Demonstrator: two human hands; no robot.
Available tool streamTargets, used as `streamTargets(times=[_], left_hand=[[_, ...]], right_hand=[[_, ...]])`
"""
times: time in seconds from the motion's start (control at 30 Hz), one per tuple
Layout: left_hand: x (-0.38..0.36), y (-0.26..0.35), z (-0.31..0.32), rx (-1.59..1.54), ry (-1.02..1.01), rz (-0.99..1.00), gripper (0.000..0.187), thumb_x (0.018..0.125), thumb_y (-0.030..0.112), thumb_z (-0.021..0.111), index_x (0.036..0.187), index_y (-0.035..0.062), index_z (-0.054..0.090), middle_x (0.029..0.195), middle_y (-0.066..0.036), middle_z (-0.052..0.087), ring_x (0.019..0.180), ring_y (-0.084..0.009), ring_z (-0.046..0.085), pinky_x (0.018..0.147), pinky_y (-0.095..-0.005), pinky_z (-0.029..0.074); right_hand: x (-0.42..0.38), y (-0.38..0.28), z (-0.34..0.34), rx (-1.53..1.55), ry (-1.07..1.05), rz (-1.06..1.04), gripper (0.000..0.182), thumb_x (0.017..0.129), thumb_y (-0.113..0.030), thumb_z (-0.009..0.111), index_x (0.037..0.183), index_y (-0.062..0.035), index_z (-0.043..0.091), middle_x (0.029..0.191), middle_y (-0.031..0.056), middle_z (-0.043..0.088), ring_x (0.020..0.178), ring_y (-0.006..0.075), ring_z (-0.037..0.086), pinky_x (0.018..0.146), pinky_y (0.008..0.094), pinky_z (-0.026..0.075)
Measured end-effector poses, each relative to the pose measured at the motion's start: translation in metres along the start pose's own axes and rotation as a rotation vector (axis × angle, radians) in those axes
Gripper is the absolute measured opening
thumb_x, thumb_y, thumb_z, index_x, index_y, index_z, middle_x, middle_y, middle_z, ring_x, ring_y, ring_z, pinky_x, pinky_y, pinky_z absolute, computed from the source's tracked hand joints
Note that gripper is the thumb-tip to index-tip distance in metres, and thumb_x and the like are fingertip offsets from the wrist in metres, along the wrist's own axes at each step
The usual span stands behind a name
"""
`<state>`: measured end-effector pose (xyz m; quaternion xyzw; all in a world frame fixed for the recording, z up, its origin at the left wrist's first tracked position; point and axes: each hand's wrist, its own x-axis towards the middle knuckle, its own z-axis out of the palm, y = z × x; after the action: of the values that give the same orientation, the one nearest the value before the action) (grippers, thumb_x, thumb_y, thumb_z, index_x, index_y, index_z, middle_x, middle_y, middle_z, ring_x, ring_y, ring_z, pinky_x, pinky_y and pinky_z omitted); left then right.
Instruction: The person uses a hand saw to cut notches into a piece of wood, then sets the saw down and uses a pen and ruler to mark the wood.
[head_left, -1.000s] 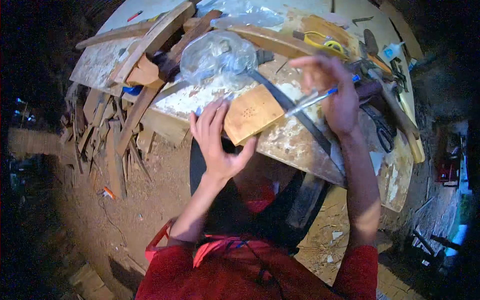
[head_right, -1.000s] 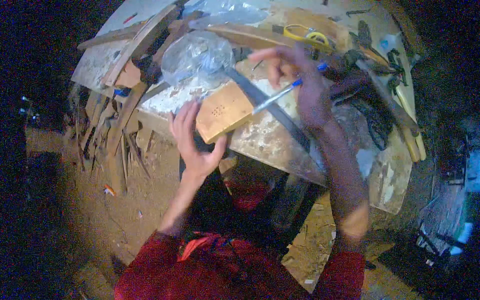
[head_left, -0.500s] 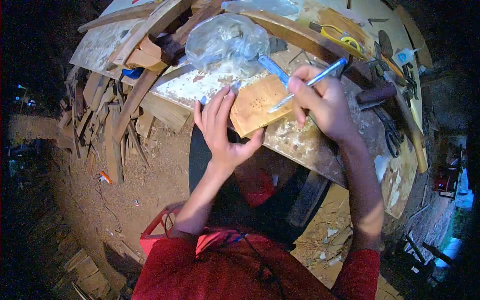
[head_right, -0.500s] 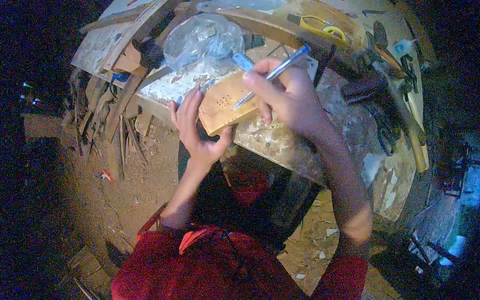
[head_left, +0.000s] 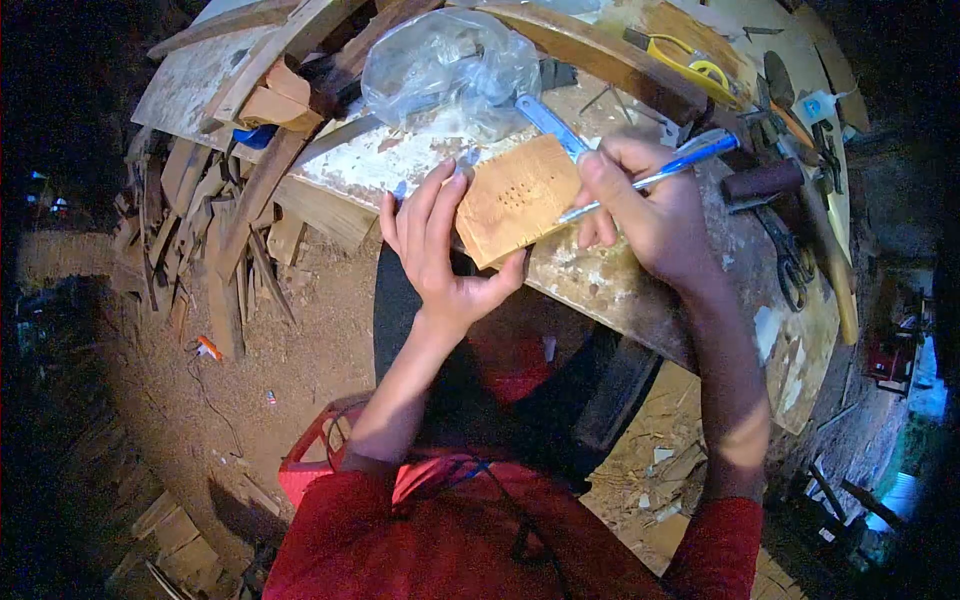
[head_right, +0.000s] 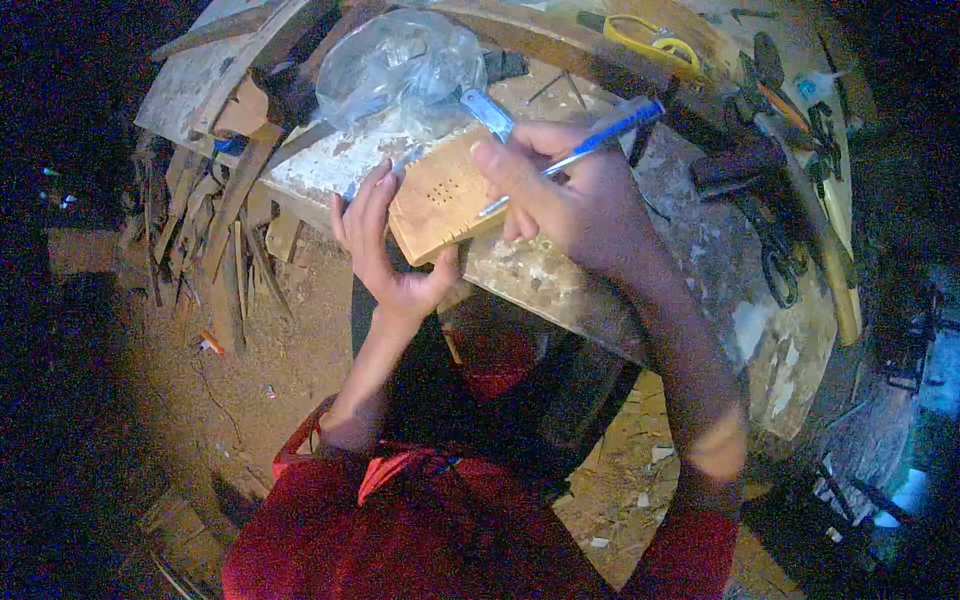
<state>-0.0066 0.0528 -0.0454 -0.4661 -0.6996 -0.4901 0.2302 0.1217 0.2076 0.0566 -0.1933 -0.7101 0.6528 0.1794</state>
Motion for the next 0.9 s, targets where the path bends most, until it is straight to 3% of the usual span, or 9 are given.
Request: streamTargets(times=[0.27, 0.9], left_hand=[[-0.0007, -0.0008, 0.0016, 0.008, 0.002, 0.014, 0.074, 0.067, 0.047, 0.076, 0.124, 0.0025, 0.058, 0.125, -0.019, 0.06, 0.118, -0.0307, 0.056, 0.112, -0.0526, 0.019], [-0.0007, -0.0012, 0.0027, -0.002, 0.0, 0.012, 0.076, 0.065, 0.045, 0.078, 0.125, 0.003, 0.057, 0.126, -0.018, 0.06, 0.12, -0.0305, 0.056, 0.112, -0.0529, 0.018]], right_hand=[[0.0009, 0.0026, -0.0002, -0.088, -0.025, -0.035, 0.036, 0.091, -0.028, 0.068, 0.066, -0.0047, 0.059, 0.052, -0.0003, 0.053, 0.047, 0.0066, 0.053, 0.045, 0.0237, 0.042], [-0.0007, 0.0012, 0.0003, -0.128, -0.019, -0.043, 0.034, 0.091, -0.028, 0.069, 0.068, -0.0044, 0.061, 0.053, -0.0011, 0.054, 0.048, 0.0058, 0.053, 0.045, 0.0232, 0.04]])
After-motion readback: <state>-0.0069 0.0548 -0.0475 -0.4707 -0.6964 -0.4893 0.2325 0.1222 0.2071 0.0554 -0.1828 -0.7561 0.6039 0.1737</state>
